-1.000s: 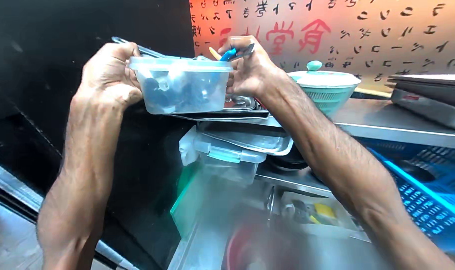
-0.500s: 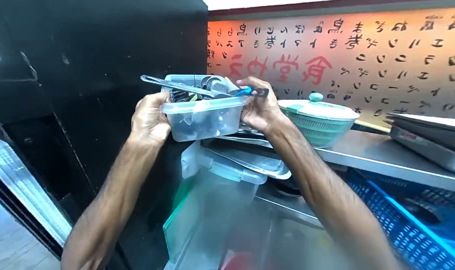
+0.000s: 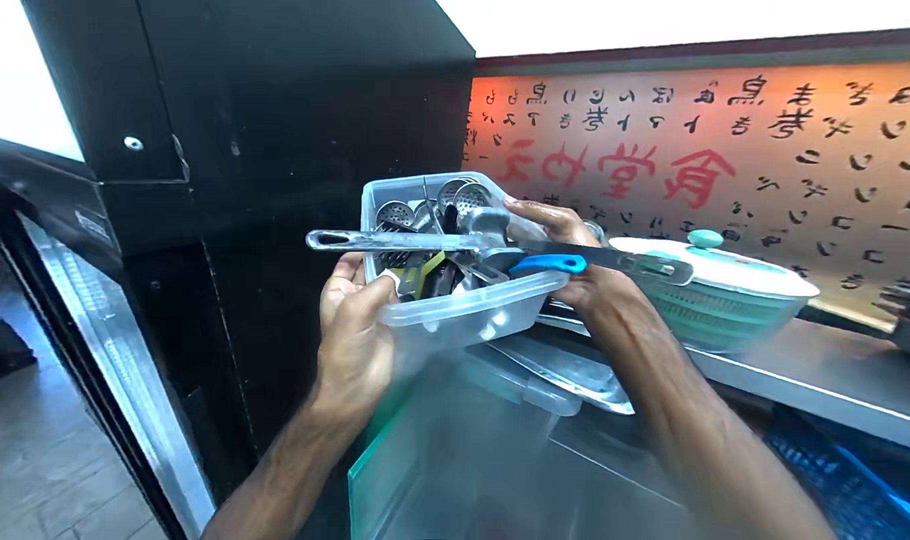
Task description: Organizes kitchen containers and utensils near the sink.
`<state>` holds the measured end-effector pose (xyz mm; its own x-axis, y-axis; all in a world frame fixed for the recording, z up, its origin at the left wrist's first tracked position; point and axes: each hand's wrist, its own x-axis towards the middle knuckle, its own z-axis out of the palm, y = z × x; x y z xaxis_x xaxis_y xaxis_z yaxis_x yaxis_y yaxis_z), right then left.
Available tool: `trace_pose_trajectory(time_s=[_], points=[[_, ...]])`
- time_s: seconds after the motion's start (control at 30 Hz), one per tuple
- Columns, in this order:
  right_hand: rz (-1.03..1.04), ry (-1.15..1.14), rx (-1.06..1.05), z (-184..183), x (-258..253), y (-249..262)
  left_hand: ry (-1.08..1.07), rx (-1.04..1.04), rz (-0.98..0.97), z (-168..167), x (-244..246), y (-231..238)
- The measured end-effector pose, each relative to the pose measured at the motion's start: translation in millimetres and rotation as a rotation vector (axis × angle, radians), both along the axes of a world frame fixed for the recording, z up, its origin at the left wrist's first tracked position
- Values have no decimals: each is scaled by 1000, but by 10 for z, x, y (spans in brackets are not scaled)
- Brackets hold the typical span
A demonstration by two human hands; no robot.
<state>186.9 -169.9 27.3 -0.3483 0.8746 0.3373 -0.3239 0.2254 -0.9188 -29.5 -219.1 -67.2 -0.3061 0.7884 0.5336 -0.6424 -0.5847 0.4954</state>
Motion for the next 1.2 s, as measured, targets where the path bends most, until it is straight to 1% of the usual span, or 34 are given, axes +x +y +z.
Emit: trace_pose_trajectory(time_s=[0.07, 0.17, 0.27, 0.4, 0.57, 0.77, 0.83, 1.0, 1.13, 1.2], points=[[-2, -16, 18, -50, 14, -35, 4, 10, 8, -11, -5, -25], [-32, -79, 133, -233, 52, -203, 31, 25, 25, -42, -20, -92], [-5, -77, 170, -262, 40, -338, 38, 62, 27, -80, -45, -161], [-2, -105, 235, -388, 96, -209, 32, 92, 24, -147, -64, -224], [-42, -131, 238, -397, 52, -337, 37, 104, 25, -217, -77, -299], [22, -86, 243, -390, 18, -368, 48, 115, 2, -243, -144, -316], [40, -111, 268, -473, 43, -452, 69, 121, -8, -324, -198, -402], [-93, -233, 293, -600, -60, -783, 201, 186, 7, -640, -433, -830], [-51, -164, 195, -842, -220, -1136, 259, 215, 21, -980, -691, -1168], [-36, -178, 193, -1032, -289, -1279, 287, 163, 42, -1124, -775, -1373]])
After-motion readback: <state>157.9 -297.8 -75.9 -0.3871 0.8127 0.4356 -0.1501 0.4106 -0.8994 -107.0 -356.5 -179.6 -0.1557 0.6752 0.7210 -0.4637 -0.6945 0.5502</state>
